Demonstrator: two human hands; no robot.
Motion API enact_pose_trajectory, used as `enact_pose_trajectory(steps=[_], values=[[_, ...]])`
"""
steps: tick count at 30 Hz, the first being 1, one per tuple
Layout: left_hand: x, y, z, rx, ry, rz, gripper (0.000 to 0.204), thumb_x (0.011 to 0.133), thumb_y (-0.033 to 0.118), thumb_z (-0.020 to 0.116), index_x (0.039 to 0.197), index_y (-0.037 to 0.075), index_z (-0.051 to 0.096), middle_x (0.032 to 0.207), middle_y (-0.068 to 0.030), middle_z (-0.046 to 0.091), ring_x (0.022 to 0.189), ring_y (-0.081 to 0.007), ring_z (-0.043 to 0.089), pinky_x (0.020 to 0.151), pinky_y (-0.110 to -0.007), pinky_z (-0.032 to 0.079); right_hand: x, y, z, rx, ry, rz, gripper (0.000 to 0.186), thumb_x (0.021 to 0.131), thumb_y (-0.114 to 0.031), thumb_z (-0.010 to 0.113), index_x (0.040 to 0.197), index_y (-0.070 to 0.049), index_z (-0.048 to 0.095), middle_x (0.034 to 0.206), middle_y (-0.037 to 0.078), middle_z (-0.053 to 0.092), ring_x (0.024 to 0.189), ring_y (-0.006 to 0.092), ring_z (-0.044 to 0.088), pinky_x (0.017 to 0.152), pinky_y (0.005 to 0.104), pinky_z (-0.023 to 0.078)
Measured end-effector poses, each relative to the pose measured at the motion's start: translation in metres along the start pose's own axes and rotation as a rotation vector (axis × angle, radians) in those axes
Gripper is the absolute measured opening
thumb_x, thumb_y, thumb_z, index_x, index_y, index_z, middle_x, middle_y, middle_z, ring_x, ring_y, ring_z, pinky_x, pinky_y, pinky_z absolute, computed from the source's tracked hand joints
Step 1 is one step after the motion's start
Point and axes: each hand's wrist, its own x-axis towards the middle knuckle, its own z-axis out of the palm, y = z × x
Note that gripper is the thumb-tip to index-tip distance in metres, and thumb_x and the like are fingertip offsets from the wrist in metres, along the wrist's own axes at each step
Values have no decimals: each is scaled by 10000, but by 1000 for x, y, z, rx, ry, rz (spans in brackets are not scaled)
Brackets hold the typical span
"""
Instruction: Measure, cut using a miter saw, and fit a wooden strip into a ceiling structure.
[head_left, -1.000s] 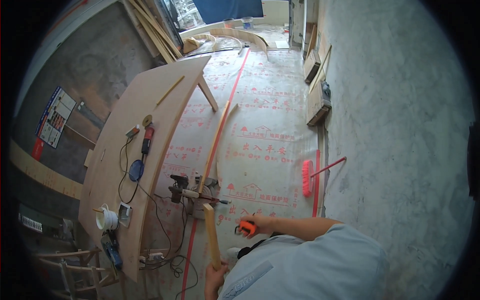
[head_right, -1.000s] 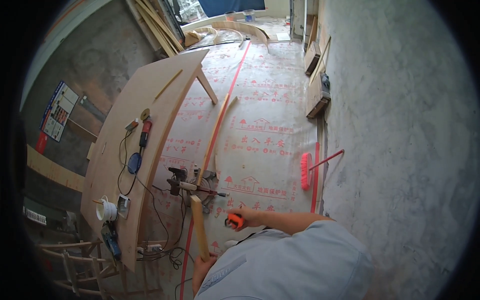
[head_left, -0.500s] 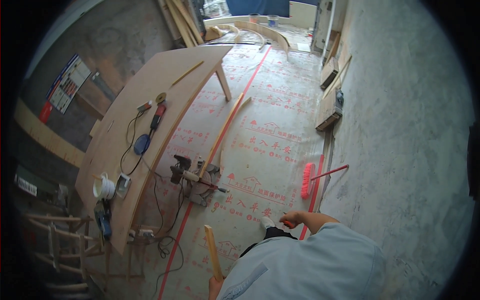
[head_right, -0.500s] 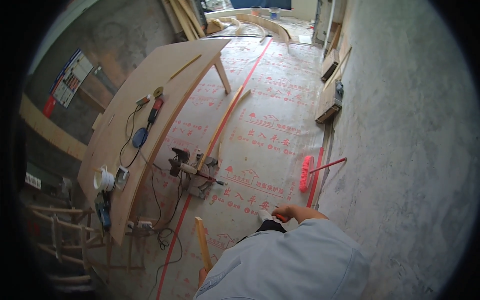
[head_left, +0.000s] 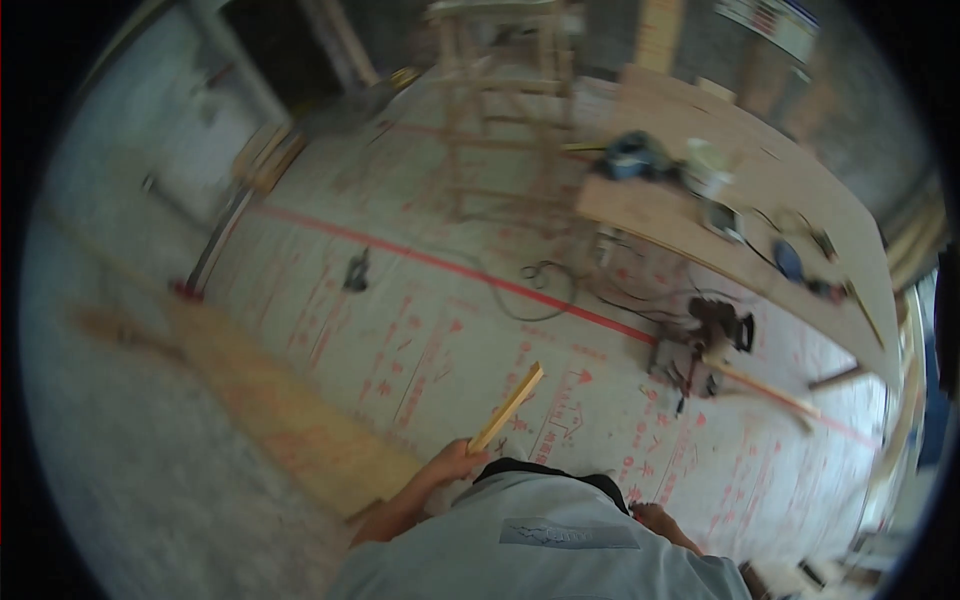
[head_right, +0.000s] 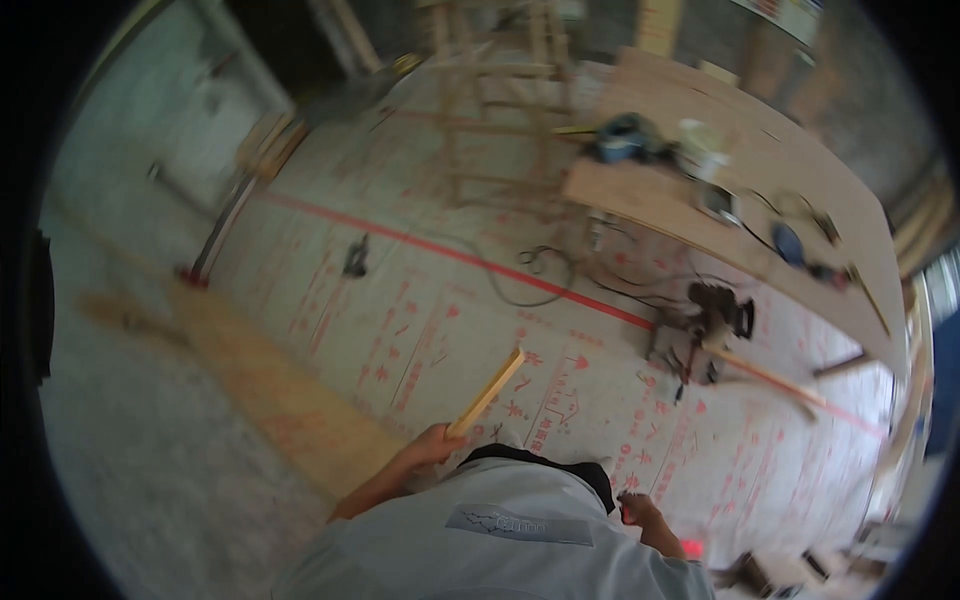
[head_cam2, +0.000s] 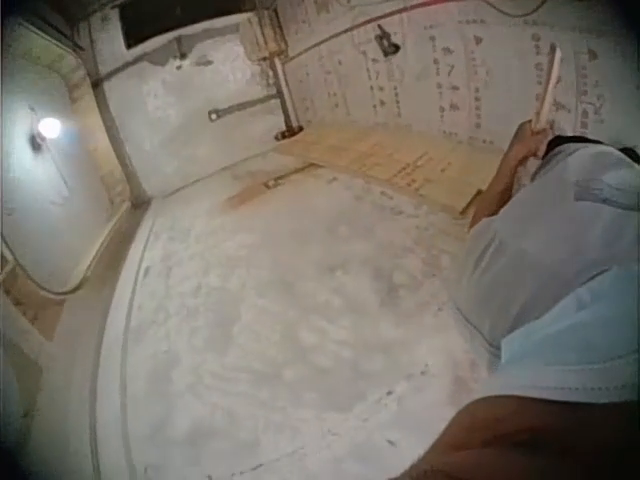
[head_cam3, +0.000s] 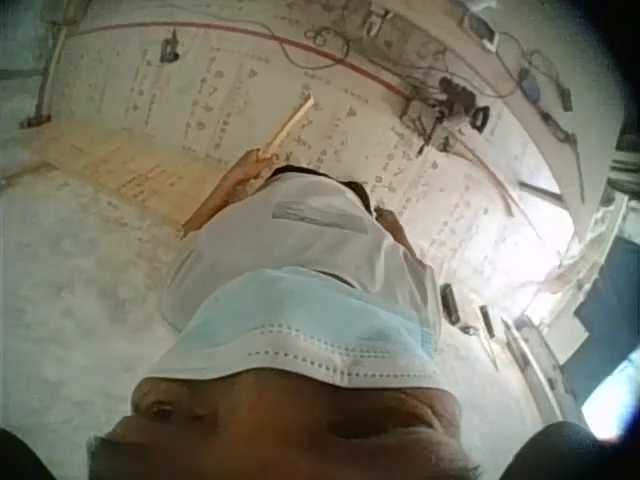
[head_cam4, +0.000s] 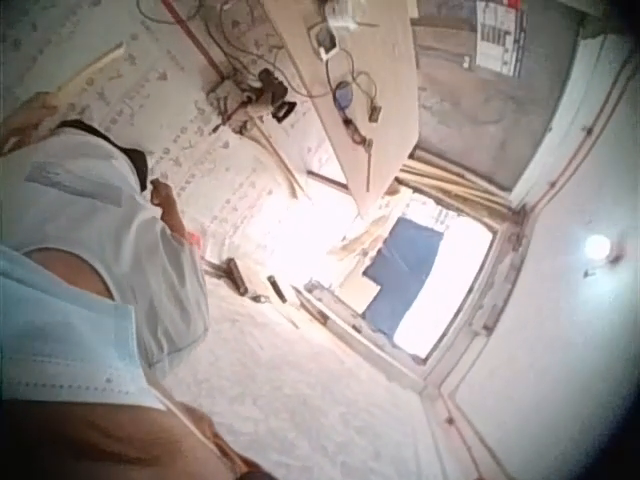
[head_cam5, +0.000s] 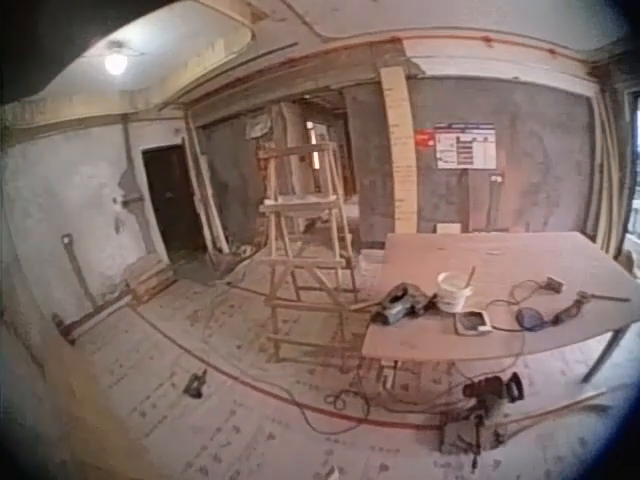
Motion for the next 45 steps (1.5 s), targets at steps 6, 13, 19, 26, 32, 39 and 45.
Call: enact_pose_trajectory(steps=[6, 13, 19, 26, 32, 39, 45], values=[[13, 19, -56, -122, -239, -10, 336, 974, 364, 638, 986, 29, 626, 656, -1, 551, 517, -95, 516, 470, -273, 451, 221, -98, -237, 1395, 218, 513, 217, 876, -182, 663, 1013, -21, 609, 841, 77, 635, 755, 181, 636, 640, 334, 562], [85, 111, -125, -98, -235, 35, 374, 977, 395, 629, 909, 28, 606, 675, -12, 571, 560, -116, 557, 499, -280, 467, 429, -200, -403, 1745, 159, -7, 279, 1018, -266, 574, 1204, -57, 577, 1031, 77, 632, 893, 221, 650, 764, 468, 600], [110, 169, -218, -134, -179, -78, 388, 989, 433, 582, 949, 50, 624, 673, -6, 552, 551, -115, 533, 514, -282, 446, 559, -233, -474, 1738, -83, 20, 327, 1021, -308, 569, 1255, -80, 572, 1091, 62, 648, 907, 167, 646, 780, 422, 608], [142, 151, -308, -380, -128, -45, 412, 1013, 446, 543, 917, 55, 629, 638, 12, 534, 539, -90, 495, 502, -271, 397, 685, -243, -542, 1636, -84, -14, 371, 1013, -369, 575, 1233, -70, 582, 1063, 71, 654, 895, 175, 656, 720, 382, 598], [206, 139, -424, -268, -160, -6, 422, 988, 452, 597, 863, 50, 622, 621, 11, 497, 540, -87, 443, 509, -283, 378, 797, -280, -602, 1546, -183, 142, 378, 1028, -402, 516, 1168, -59, 595, 1031, 94, 658, 867, 196, 668, 674, 362, 589], [288, 194, -598, -255, -256, 3, 288, 939, 349, 704, 891, 78, 618, 713, 32, 544, 576, -73, 484, 512, -245, 383, 924, -342, -703, 1243, -65, 44, 279, 1009, -309, 564, 991, -45, 654, 859, 66, 668, 690, 139, 623, 564, 297, 524], [356, 282, -713, -345, -137, 238, 196, 898, 177, 746, 965, 34, 630, 729, 18, 565, 632, -81, 528, 556, -250, 434, 981, -341, -867, 1161, 376, 12, 170, 993, -176, 594, 1094, -39, 588, 872, 78, 669, 679, 158, 646, 560, 287, 516]])
